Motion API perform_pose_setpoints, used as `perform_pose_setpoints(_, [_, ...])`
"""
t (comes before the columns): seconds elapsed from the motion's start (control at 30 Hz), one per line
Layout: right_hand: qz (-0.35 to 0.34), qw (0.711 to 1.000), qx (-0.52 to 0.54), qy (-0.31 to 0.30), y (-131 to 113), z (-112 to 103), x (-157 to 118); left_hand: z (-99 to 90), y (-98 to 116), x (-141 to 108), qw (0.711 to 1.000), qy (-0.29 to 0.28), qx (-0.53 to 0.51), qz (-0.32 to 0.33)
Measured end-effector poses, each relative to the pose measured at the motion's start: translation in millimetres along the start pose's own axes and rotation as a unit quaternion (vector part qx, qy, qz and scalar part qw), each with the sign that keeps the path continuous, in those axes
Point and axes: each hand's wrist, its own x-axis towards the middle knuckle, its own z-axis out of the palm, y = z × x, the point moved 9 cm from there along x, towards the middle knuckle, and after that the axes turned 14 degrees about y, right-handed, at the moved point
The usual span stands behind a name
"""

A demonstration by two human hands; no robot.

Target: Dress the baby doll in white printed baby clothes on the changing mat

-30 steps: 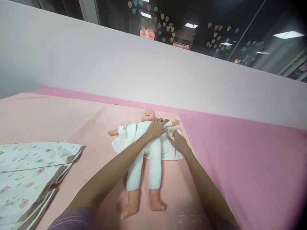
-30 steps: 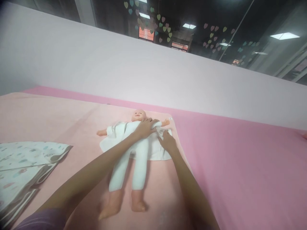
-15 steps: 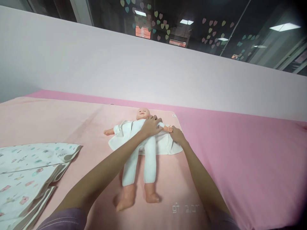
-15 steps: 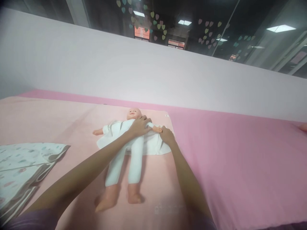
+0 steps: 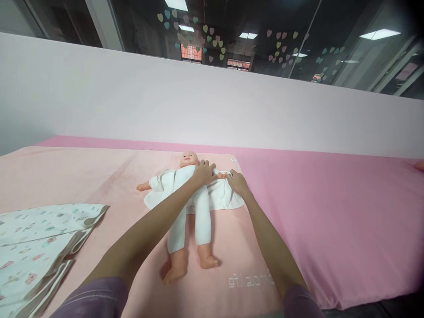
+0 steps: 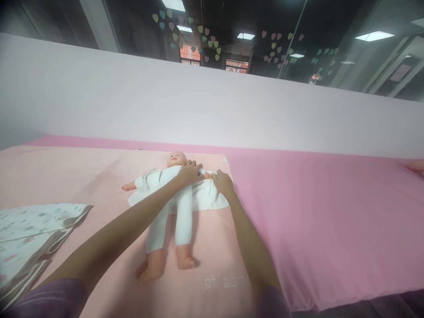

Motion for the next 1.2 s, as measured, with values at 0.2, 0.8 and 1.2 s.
perform_pose_setpoints(0.2, [0.023, 0.999, -0.018, 0.040, 1.8, -3.0, -0.7, -0.6, 3.8, -5.4, 0.992, -0.073, -0.055, 0.082])
perform_pose_setpoints(0.8, [-0.059, 0.994, -0.026, 0.086, -39.3, 5.0, -18.5, 24.1, 19.7, 4.4, 0.994, -0.074, -0.040, 0.074])
perform_pose_setpoints(1.2, [-0.090, 0.990, -0.083, 0.064, -77.2, 38.8, -22.1, -42.8, -61.0, -49.9, 0.942, 0.149, -0.300, 0.007])
